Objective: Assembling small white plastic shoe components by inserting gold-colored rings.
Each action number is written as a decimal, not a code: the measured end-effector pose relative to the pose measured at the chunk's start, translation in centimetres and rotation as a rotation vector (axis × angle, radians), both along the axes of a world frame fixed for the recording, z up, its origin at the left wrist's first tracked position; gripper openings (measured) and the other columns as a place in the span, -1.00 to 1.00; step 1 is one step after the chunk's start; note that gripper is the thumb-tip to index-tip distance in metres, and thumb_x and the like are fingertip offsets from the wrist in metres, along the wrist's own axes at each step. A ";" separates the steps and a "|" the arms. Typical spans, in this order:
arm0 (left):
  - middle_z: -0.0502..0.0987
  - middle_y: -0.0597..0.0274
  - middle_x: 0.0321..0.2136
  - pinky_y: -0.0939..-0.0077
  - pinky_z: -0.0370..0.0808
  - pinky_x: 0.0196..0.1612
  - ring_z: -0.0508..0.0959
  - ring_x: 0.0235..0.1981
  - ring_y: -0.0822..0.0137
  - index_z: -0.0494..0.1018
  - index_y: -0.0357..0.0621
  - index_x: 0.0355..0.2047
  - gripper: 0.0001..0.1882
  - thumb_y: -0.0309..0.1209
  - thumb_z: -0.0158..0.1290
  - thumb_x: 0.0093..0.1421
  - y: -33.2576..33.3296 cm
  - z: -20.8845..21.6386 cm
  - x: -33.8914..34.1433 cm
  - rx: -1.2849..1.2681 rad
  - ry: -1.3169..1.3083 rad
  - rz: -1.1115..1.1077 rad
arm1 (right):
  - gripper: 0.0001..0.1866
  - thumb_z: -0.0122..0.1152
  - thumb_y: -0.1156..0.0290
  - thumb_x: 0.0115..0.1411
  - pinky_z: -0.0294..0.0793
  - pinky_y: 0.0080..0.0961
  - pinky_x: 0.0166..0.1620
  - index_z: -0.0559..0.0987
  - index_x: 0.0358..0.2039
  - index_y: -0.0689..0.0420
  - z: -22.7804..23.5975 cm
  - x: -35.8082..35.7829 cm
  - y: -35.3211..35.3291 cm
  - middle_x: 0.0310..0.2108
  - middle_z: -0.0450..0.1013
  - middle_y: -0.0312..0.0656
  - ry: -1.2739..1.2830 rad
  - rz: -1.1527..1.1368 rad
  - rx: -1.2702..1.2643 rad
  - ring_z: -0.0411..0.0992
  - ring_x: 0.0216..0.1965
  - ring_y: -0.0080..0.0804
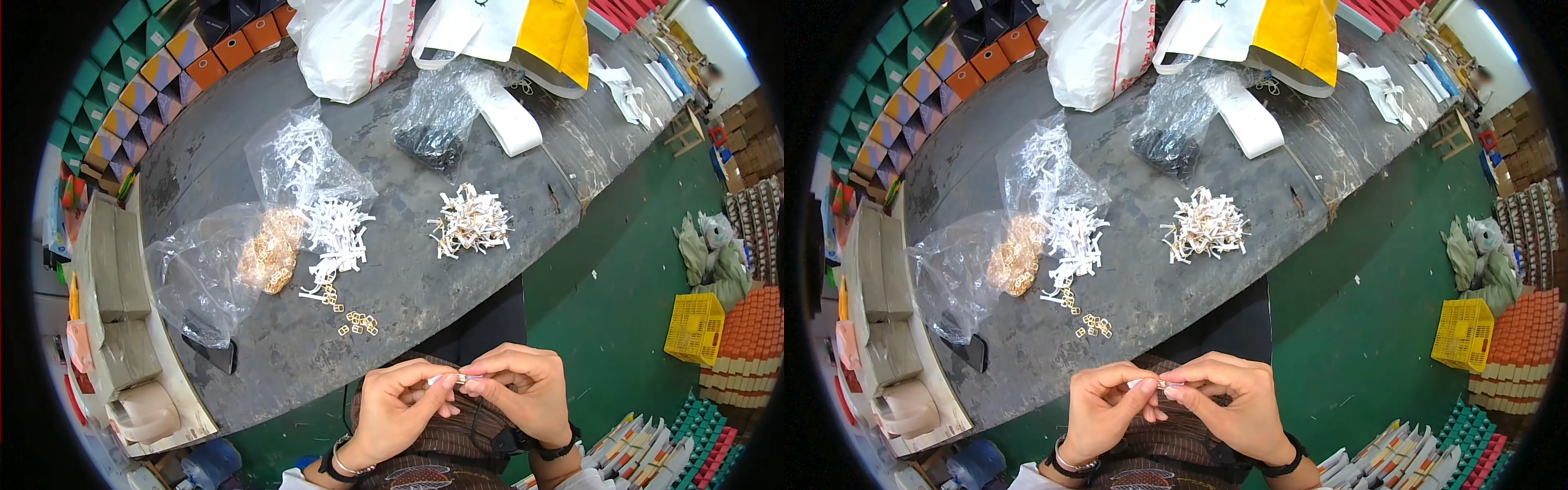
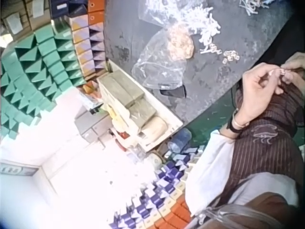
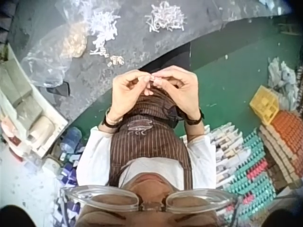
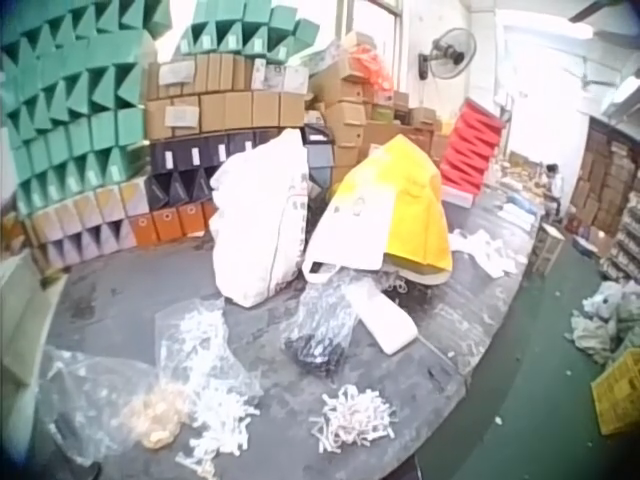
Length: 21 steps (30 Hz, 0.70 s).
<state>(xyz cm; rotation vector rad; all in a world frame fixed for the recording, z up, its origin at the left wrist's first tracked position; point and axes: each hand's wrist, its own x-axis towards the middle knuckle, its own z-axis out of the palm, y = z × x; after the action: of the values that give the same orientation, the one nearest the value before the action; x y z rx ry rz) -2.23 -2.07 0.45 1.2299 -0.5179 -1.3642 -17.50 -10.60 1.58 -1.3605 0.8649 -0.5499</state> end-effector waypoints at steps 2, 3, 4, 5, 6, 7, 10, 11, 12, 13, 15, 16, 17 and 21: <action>0.52 0.08 -0.48 0.51 0.62 -0.42 0.54 -0.55 0.41 0.53 -0.48 -0.31 -0.87 -0.65 0.00 0.23 0.0 0.2 0.1 -0.003 -0.031 -0.019 | -0.87 0.29 0.64 0.07 0.56 -0.70 -0.36 0.63 -0.32 0.31 0.3 0.2 -0.1 -0.36 0.56 -0.11 0.003 -0.002 0.004 0.58 -0.38 -0.49; 0.52 0.08 -0.48 0.51 0.62 -0.43 0.54 -0.55 0.42 0.53 -0.48 -0.30 -0.87 -0.64 0.00 0.23 0.0 0.2 0.1 -0.004 -0.061 -0.038 | -0.88 0.31 0.63 0.06 0.56 -0.70 -0.36 0.63 -0.33 0.31 0.5 0.3 -0.1 -0.36 0.56 -0.12 0.010 0.004 -0.012 0.58 -0.37 -0.49; 0.52 0.08 -0.48 0.51 0.62 -0.43 0.54 -0.55 0.42 0.53 -0.48 -0.30 -0.87 -0.64 0.00 0.23 0.1 0.1 0.1 -0.004 -0.061 -0.038 | -0.88 0.32 0.62 0.06 0.56 -0.70 -0.37 0.63 -0.34 0.31 0.6 0.4 -0.1 -0.37 0.56 -0.12 0.016 0.010 -0.027 0.58 -0.37 -0.49; 0.53 0.12 -0.45 0.58 0.61 -0.39 0.54 -0.52 0.47 0.53 -0.45 -0.26 -0.86 -0.61 0.02 0.23 0.2 0.0 0.2 -0.018 -0.076 -0.073 | -0.88 0.32 0.62 0.06 0.56 -0.70 -0.37 0.63 -0.34 0.31 0.6 0.5 -0.1 -0.37 0.56 -0.12 0.016 0.010 -0.027 0.58 -0.37 -0.49; 0.53 0.16 -0.42 0.64 0.60 -0.36 0.54 -0.50 0.53 0.53 -0.42 -0.21 -0.84 -0.58 0.04 0.24 0.4 -0.1 0.3 -0.031 -0.091 -0.108 | -0.88 0.33 0.62 0.05 0.56 -0.70 -0.37 0.62 -0.36 0.31 0.6 0.7 0.0 -0.38 0.55 -0.12 0.014 0.002 -0.018 0.58 -0.38 -0.49; 0.53 0.16 -0.42 0.64 0.60 -0.36 0.54 -0.50 0.53 0.53 -0.42 -0.21 -0.84 -0.58 0.04 0.24 0.4 -0.1 0.4 -0.031 -0.091 -0.108 | -0.89 0.34 0.62 0.04 0.56 -0.69 -0.38 0.62 -0.37 0.32 0.5 0.7 0.0 -0.38 0.55 -0.12 0.013 -0.008 -0.010 0.57 -0.38 -0.50; 0.54 0.16 -0.43 0.64 0.57 -0.39 0.53 -0.51 0.52 0.54 -0.41 -0.20 -0.83 -0.56 0.05 0.24 0.4 -0.1 0.9 -0.020 0.000 -0.125 | -0.89 0.35 0.62 0.03 0.57 -0.69 -0.39 0.62 -0.39 0.32 -0.1 0.5 -0.1 -0.40 0.55 -0.12 -0.040 0.001 -0.006 0.56 -0.39 -0.50; 0.55 0.17 -0.44 0.64 0.56 -0.40 0.53 -0.52 0.52 0.54 -0.41 -0.21 -0.83 -0.55 0.05 0.25 0.4 -0.1 1.2 -0.007 0.064 -0.161 | -0.89 0.35 0.62 0.03 0.57 -0.69 -0.39 0.62 -0.39 0.32 -0.2 0.3 -0.1 -0.40 0.55 -0.12 -0.039 0.001 -0.006 0.56 -0.39 -0.50; 0.55 0.18 -0.46 0.64 0.54 -0.42 0.53 -0.53 0.51 0.55 -0.40 -0.22 -0.83 -0.53 0.06 0.25 0.5 -0.2 1.4 0.006 0.128 -0.196 | -0.89 0.36 0.62 0.03 0.56 -0.70 -0.39 0.62 -0.40 0.32 -0.2 0.2 -0.2 -0.40 0.54 -0.12 -0.045 0.016 0.011 0.56 -0.39 -0.51; 0.55 0.18 -0.46 0.64 0.54 -0.42 0.53 -0.53 0.51 0.55 -0.40 -0.22 -0.83 -0.53 0.06 0.25 0.5 -0.2 1.7 0.007 0.130 -0.196 | -0.90 0.36 0.62 0.02 0.56 -0.70 -0.39 0.62 -0.41 0.31 -0.3 0.1 -0.2 -0.41 0.54 -0.12 -0.050 0.031 0.028 0.55 -0.40 -0.52; 0.56 0.19 -0.51 0.64 0.52 -0.45 0.54 -0.54 0.49 0.56 -0.39 -0.24 -0.83 -0.52 0.07 0.24 0.4 -0.2 2.2 -0.021 0.131 -0.289 | -0.90 0.36 0.62 0.03 0.55 -0.71 -0.38 0.61 -0.41 0.32 -0.2 -0.1 -0.3 -0.41 0.54 -0.13 -0.086 0.050 0.103 0.54 -0.39 -0.53; 0.56 0.19 -0.51 0.64 0.52 -0.45 0.54 -0.54 0.49 0.56 -0.39 -0.24 -0.83 -0.52 0.07 0.24 0.3 -0.1 2.3 -0.020 0.134 -0.290 | -0.90 0.36 0.63 0.03 0.54 -0.72 -0.36 0.60 -0.42 0.32 -0.1 -0.1 -0.4 -0.41 0.53 -0.14 -0.121 0.067 0.176 0.54 -0.39 -0.54; 0.56 0.11 -0.53 0.58 0.55 -0.46 0.56 -0.55 0.42 0.57 -0.42 -0.28 -0.86 -0.58 0.06 0.22 0.1 0.2 2.4 -0.040 0.093 -0.311 | -0.90 0.36 0.63 0.03 0.54 -0.72 -0.36 0.60 -0.42 0.32 -0.1 -0.2 -0.5 -0.41 0.53 -0.14 -0.119 0.065 0.177 0.54 -0.39 -0.54; 0.57 0.01 -0.53 0.53 0.57 -0.49 0.60 -0.55 0.31 0.58 -0.44 -0.31 -0.88 -0.65 0.07 0.17 0.2 0.6 2.4 -0.069 0.010 -0.302 | -0.87 0.34 0.63 0.05 0.52 -0.74 -0.32 0.55 -0.39 0.32 -0.1 -0.2 -0.3 -0.39 0.51 -0.18 -0.197 0.088 0.357 0.52 -0.37 -0.57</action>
<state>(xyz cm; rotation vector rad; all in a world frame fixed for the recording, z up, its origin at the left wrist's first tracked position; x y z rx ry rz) 0.12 -1.91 1.00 1.1194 -0.7610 -1.5893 -17.71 -10.92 1.44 -0.9963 0.6997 -0.4289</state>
